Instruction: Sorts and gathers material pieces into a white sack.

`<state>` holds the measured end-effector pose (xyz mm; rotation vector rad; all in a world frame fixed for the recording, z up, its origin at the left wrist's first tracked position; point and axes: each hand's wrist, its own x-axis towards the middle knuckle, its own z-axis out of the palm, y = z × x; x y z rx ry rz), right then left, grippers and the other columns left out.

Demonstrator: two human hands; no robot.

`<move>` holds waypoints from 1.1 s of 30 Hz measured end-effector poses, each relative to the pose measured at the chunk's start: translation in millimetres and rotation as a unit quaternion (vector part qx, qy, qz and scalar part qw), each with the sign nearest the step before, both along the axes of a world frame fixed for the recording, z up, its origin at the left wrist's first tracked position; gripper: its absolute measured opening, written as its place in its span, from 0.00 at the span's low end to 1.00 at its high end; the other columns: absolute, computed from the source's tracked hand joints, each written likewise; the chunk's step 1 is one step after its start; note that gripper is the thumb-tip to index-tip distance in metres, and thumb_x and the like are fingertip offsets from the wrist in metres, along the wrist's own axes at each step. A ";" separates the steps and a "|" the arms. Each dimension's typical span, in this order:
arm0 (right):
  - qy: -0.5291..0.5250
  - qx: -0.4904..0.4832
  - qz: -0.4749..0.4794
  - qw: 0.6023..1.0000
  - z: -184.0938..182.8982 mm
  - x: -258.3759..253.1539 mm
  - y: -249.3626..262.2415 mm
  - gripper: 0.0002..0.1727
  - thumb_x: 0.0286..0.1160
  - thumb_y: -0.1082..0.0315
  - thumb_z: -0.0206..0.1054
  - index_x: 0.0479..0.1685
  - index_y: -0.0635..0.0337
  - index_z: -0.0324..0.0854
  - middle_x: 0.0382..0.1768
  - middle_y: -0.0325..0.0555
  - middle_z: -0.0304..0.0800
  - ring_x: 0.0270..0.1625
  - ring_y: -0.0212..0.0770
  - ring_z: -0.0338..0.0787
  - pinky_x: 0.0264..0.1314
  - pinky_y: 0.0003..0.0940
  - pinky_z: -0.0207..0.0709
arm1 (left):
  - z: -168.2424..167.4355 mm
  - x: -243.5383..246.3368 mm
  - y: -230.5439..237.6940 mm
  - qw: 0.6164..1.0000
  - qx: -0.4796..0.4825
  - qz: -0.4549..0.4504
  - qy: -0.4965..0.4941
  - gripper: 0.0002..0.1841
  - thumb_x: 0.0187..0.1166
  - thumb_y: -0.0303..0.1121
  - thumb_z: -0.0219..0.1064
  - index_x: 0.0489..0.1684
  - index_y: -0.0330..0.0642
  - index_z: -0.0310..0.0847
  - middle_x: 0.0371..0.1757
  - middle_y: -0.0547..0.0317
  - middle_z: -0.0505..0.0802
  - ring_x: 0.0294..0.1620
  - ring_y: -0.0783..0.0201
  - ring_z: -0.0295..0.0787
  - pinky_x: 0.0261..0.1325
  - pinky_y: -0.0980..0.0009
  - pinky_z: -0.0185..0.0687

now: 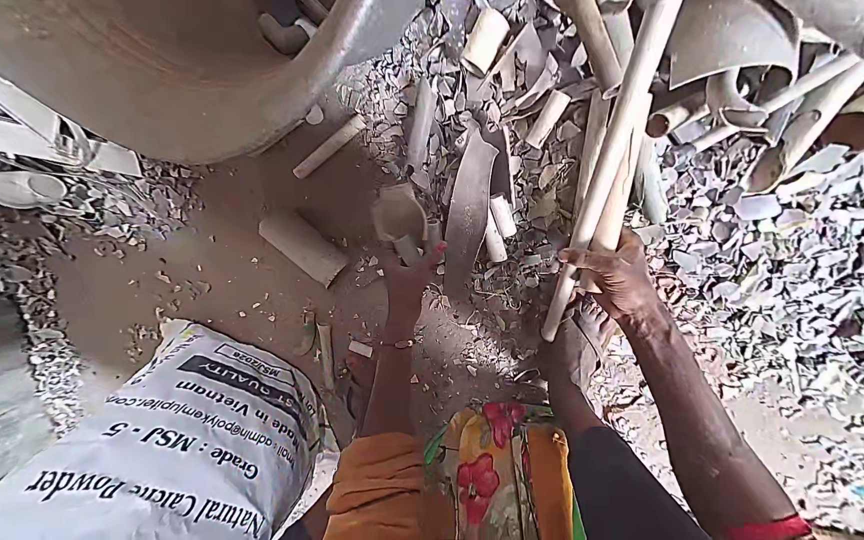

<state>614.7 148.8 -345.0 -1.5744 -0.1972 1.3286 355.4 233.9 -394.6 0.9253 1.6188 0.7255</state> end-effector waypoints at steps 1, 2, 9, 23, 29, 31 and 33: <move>-0.016 -0.003 0.012 1.000 -1.0 -4.0 3.9 0.26 0.45 0.86 0.73 0.48 0.56 0.78 0.30 0.36 0.92 0.27 0.28 0.89 0.28 0.24 0.85 | 2.9 5.4 -3.2 0.999 0.000 -0.010 0.038 0.42 0.58 0.30 0.87 0.75 0.34 0.68 0.54 0.50 0.89 0.50 0.64 0.89 0.53 0.64 0.89; -0.039 -0.005 0.024 0.999 -1.7 -7.8 8.2 0.27 0.44 0.86 0.75 0.49 0.57 0.78 0.32 0.36 0.93 0.28 0.28 0.90 0.28 0.24 0.85 | 5.0 11.1 -6.8 0.997 0.001 -0.019 0.073 0.47 0.55 0.32 0.90 0.78 0.34 0.66 0.59 0.46 0.88 0.56 0.61 0.89 0.59 0.61 0.88; -0.193 -0.080 0.078 0.975 -24.2 -57.6 33.0 0.33 0.54 0.61 0.89 0.60 0.56 0.79 0.37 0.46 0.87 0.32 0.39 0.86 0.32 0.40 0.81 | 5.9 52.2 -24.7 0.985 0.017 0.016 0.174 0.64 0.42 0.37 0.95 0.87 0.36 0.54 0.79 0.31 0.72 0.77 0.42 0.73 0.75 0.48 0.74; 0.026 0.052 -0.061 0.996 -23.3 -50.9 24.1 0.24 0.57 0.84 0.76 0.53 0.57 0.76 0.37 0.42 0.92 0.27 0.32 0.89 0.26 0.26 0.85 | -6.8 24.0 -26.4 0.982 -0.026 0.174 -0.068 0.35 0.47 0.10 0.81 0.60 0.33 0.74 0.46 0.49 0.89 0.44 0.62 0.90 0.46 0.63 0.91; -0.139 0.050 0.012 0.989 -5.4 -42.1 40.4 0.27 0.55 0.73 0.83 0.56 0.49 0.77 0.36 0.31 0.90 0.30 0.25 0.88 0.29 0.22 0.84 | -6.8 23.5 -26.0 0.989 -0.031 0.139 -0.052 0.38 0.46 0.12 0.84 0.64 0.30 0.74 0.49 0.48 0.90 0.48 0.63 0.90 0.51 0.64 0.91; -0.227 0.024 0.074 0.971 -3.3 -41.7 49.4 0.28 0.58 0.66 0.84 0.60 0.49 0.78 0.35 0.36 0.85 0.27 0.30 0.84 0.25 0.28 0.78 | -7.3 24.1 -25.8 0.989 -0.025 0.139 -0.048 0.33 0.47 0.12 0.84 0.58 0.30 0.77 0.45 0.50 0.90 0.44 0.65 0.90 0.48 0.66 0.91; -0.288 0.004 0.131 0.949 -1.4 -43.6 61.4 0.32 0.65 0.62 0.82 0.70 0.55 0.75 0.43 0.52 0.86 0.35 0.47 0.85 0.33 0.46 0.80 | -7.5 24.7 -26.4 0.989 -0.023 0.139 -0.045 0.29 0.48 0.12 0.83 0.54 0.30 0.78 0.42 0.51 0.91 0.41 0.66 0.91 0.46 0.67 0.91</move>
